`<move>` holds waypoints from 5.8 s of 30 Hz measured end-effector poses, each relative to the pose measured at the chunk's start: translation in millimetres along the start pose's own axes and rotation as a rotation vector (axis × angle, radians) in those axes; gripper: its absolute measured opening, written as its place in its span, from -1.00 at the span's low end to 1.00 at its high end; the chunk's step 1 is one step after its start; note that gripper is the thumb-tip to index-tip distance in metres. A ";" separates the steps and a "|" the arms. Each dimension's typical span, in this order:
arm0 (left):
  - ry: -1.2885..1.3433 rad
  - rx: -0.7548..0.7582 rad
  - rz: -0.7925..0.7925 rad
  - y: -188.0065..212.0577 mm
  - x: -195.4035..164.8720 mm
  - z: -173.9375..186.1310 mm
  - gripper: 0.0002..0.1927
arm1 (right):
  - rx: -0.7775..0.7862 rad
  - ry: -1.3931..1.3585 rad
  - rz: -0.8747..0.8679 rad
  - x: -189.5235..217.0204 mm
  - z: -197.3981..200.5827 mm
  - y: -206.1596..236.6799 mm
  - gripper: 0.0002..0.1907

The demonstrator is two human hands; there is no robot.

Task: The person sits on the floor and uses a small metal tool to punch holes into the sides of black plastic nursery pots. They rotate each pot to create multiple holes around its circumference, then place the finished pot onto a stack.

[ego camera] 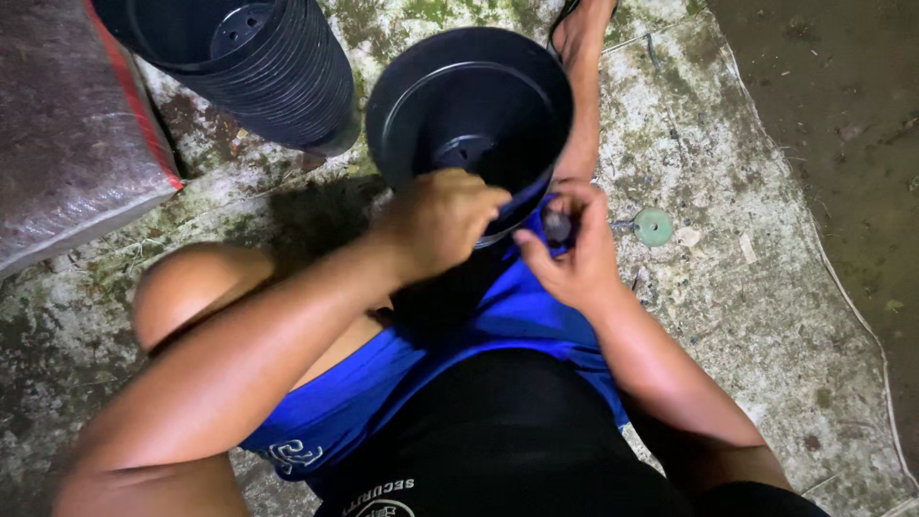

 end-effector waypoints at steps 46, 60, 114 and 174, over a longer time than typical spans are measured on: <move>-0.233 -0.099 -0.073 3.1 -24.7 -5.1 -0.60 | 0.218 -0.467 -0.991 -37.2 -21.5 24.7 -0.69; -0.382 -0.015 -0.121 9.4 -27.7 -26.7 -0.53 | 0.139 -0.691 -1.151 -43.6 -29.1 43.1 -0.71; -0.113 -0.223 0.142 -13.7 3.6 30.8 -0.74 | 0.271 -0.996 -1.191 -39.0 -38.8 8.2 -0.64; -0.127 -0.117 0.142 -16.7 7.9 23.8 -0.68 | 0.161 0.244 0.121 68.5 -10.1 -35.8 -0.72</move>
Point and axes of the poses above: each hand's wrist, its own y-axis away from the middle knuckle, its own z-axis out of the back of the hand, x = y × z, the point moved 10 cm from there along -y, towards the middle knuckle, and after that the axes turned 13 degrees about -x, right-handed, at the moved point
